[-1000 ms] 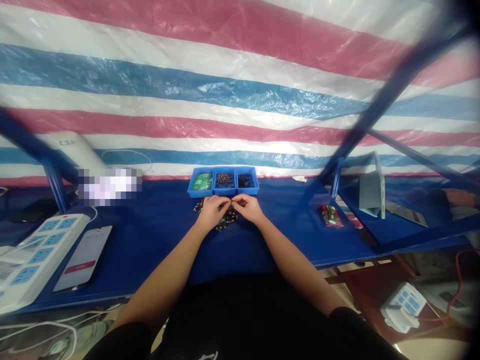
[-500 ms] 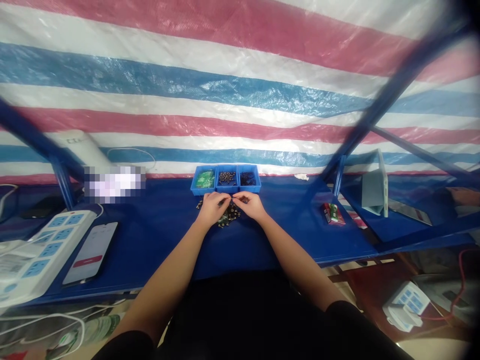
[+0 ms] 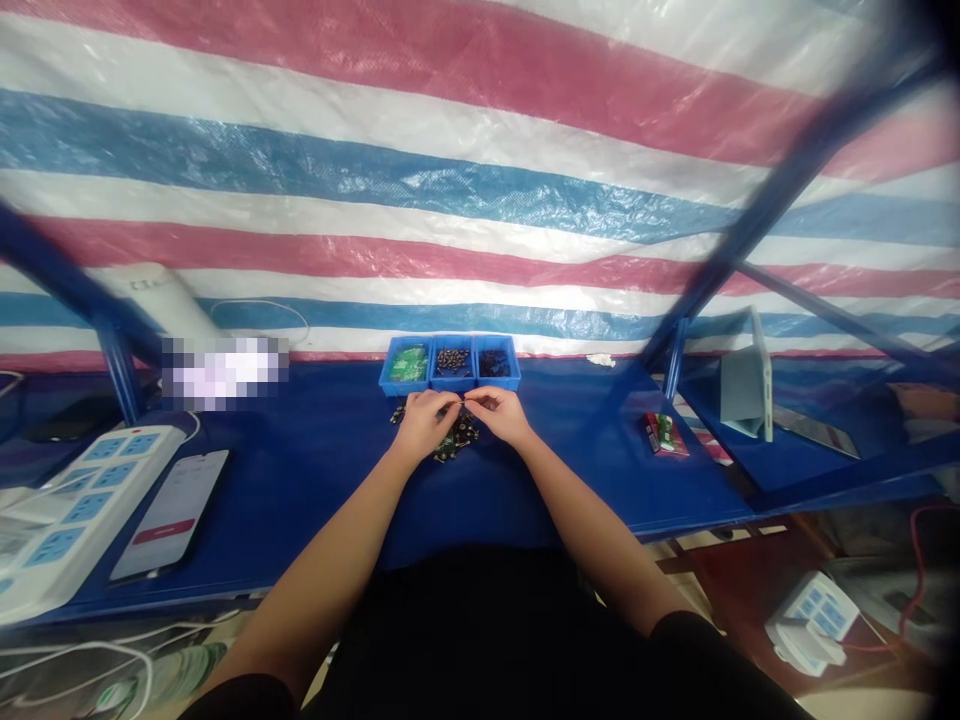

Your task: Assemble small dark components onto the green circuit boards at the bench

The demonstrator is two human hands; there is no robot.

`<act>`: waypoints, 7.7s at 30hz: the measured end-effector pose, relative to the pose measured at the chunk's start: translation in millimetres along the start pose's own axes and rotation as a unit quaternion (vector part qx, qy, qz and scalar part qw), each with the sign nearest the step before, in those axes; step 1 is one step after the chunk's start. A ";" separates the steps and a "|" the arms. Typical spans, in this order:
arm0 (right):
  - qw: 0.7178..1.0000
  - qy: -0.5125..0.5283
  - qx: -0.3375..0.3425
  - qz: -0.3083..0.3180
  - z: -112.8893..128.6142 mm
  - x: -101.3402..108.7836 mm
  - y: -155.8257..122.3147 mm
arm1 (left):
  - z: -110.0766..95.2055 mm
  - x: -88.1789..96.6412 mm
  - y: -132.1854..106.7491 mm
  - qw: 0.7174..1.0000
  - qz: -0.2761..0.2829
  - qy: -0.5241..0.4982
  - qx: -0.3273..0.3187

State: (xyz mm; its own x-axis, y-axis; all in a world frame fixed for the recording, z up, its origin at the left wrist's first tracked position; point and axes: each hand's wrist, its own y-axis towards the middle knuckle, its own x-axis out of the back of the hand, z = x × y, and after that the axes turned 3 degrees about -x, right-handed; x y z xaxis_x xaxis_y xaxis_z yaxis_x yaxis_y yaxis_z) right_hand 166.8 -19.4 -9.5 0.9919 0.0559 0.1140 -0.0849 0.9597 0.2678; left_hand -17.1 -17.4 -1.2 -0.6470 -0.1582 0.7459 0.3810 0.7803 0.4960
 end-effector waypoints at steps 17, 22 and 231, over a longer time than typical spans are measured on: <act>1.000 0.012 0.001 0.024 -5.2 -1.8 1.8 | -3.1 3.0 -0.2 1.000 0.017 -0.002 -0.021; 1.000 0.006 0.003 0.020 -3.5 -2.4 1.1 | -1.5 2.1 -0.3 1.000 0.019 0.000 -0.018; 0.995 -0.095 0.019 0.020 7.1 -7.3 -9.4 | -0.6 2.2 -11.9 0.996 -0.048 0.025 -0.074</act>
State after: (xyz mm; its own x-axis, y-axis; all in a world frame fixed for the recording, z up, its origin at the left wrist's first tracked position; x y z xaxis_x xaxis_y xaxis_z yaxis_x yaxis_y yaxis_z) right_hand 159.7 -30.8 -6.0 0.9519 0.0377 0.3042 -0.1317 0.9464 0.2949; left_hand -22.7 -27.4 -5.3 -0.6529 -0.2603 0.7114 0.4143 0.6635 0.6230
